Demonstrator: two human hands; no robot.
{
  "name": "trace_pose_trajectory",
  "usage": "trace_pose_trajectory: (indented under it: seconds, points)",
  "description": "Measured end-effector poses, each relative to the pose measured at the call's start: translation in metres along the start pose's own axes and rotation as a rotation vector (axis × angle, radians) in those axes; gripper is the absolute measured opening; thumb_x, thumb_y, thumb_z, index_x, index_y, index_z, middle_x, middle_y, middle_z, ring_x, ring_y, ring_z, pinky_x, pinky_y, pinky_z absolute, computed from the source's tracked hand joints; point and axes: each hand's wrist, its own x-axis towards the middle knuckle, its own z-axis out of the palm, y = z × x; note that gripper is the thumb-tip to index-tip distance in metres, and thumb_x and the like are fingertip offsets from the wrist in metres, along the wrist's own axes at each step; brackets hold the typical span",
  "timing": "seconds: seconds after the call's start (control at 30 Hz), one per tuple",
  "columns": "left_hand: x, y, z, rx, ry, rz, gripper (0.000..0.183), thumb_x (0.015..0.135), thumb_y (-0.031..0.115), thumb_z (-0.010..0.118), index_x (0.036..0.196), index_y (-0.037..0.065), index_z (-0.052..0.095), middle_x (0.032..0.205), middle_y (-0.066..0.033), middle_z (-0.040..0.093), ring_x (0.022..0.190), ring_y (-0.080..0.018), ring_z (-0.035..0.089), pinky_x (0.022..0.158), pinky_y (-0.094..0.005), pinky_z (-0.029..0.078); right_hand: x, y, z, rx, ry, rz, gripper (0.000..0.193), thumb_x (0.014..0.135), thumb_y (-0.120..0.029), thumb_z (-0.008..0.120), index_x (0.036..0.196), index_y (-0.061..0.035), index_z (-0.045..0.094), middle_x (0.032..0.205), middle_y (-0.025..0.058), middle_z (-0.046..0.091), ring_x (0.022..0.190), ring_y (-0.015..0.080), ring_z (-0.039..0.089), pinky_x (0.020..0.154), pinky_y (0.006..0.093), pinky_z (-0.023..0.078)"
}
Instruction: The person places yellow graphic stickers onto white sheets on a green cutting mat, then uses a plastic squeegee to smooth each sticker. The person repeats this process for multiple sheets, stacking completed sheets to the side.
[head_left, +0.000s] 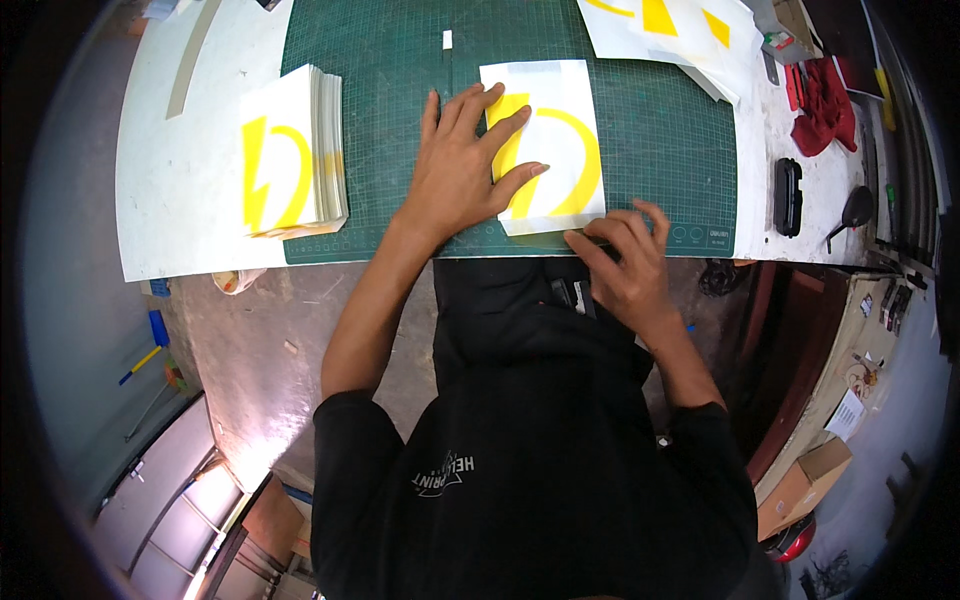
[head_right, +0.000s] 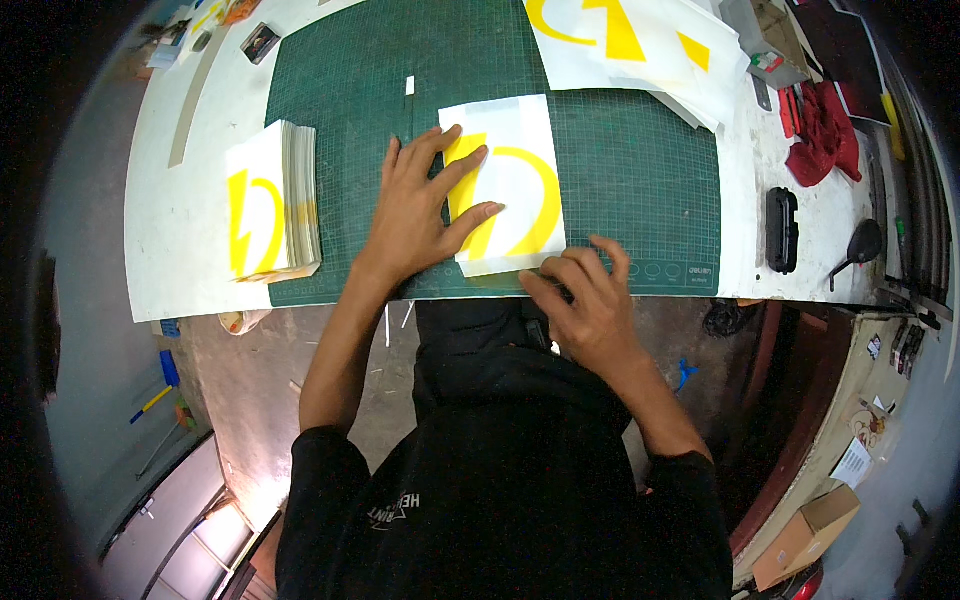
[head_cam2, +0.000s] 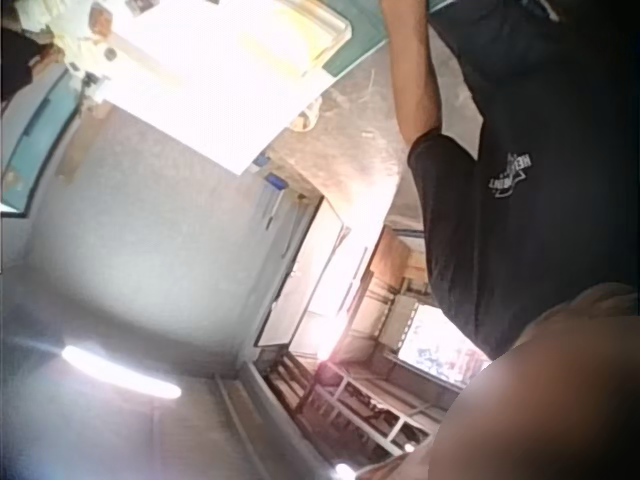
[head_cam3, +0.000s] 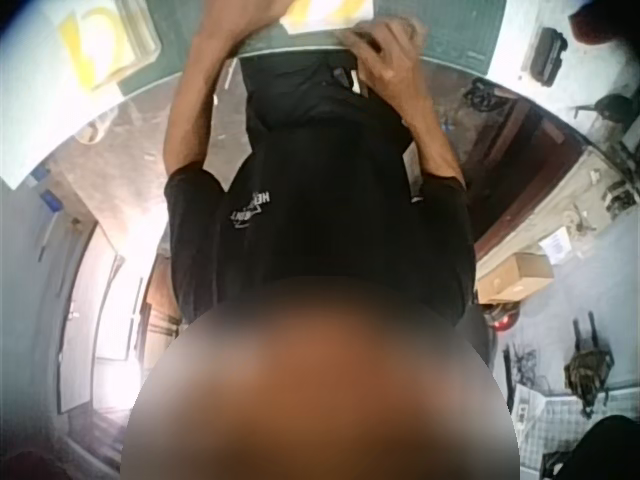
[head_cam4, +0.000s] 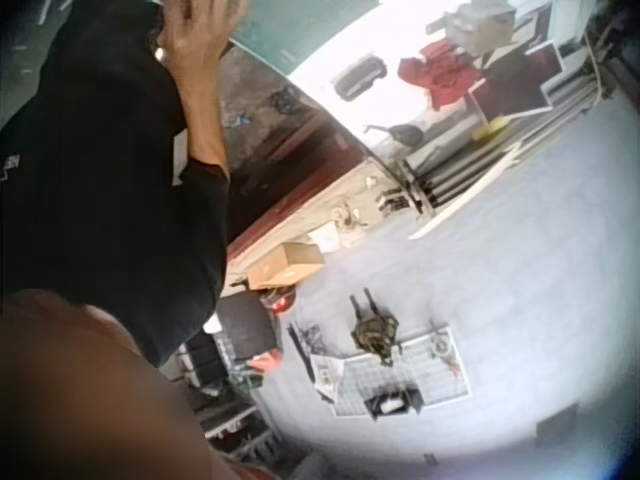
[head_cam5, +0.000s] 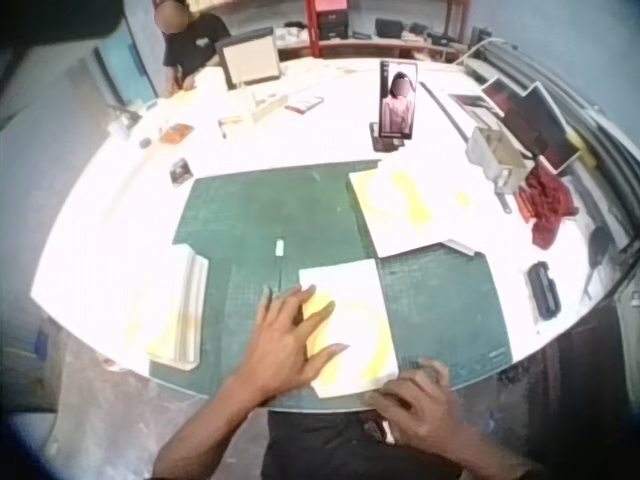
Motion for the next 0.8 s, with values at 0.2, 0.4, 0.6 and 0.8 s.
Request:
trace_pose_trajectory:
  seconds: [0.2,0.4,0.6,0.8]
  points:
    - [-0.001,-0.009,-0.004,-0.047,-0.105,0.004,0.084,0.081,0.065,0.080,0.149,0.019,0.062,0.161,-0.0193,0.044,0.153,-0.0392,0.036,0.128,-0.0651,0.013,0.043,0.028,-0.001,0.120,-0.046,0.029,0.046,0.078,0.001,0.081,0.121,-0.0150,0.078,0.098,0.0036,0.065,0.095,0.0222,0.063,0.101,0.0467,0.039]
    - [-0.002,-0.010,-0.007,-0.063,-0.179,0.017,0.122,0.057,0.088,0.079,0.157,0.023,0.053,0.166,-0.0186,0.039,0.158,-0.0393,0.028,0.130,-0.0643,0.005,0.021,0.048,-0.003,0.131,0.014,0.115,0.036,0.085,-0.003,0.080,0.120,-0.0107,0.079,0.094,0.0054,0.067,0.092,0.0214,0.064,0.096,0.0440,0.039]
    - [-0.010,0.010,-0.017,-0.092,-0.123,0.022,0.106,0.064,0.073,0.087,0.153,0.023,0.058,0.163,-0.0157,0.045,0.155,-0.0385,0.036,0.129,-0.0658,0.011,-0.044,0.090,-0.042,-0.167,0.182,0.392,0.032,0.090,-0.007,0.080,0.122,-0.0063,0.078,0.102,0.0075,0.071,0.096,0.0227,0.064,0.095,0.0412,0.041]
    - [-0.033,0.045,0.005,-0.267,-0.082,0.241,0.045,0.088,0.028,0.084,0.130,0.012,0.074,0.115,-0.0084,0.069,0.103,-0.0278,0.064,0.106,-0.0497,0.044,0.019,0.073,-0.029,-0.292,0.317,0.275,0.037,0.090,-0.008,0.080,0.126,-0.0062,0.076,0.116,0.0113,0.069,0.106,0.0280,0.062,0.096,0.0432,0.042]
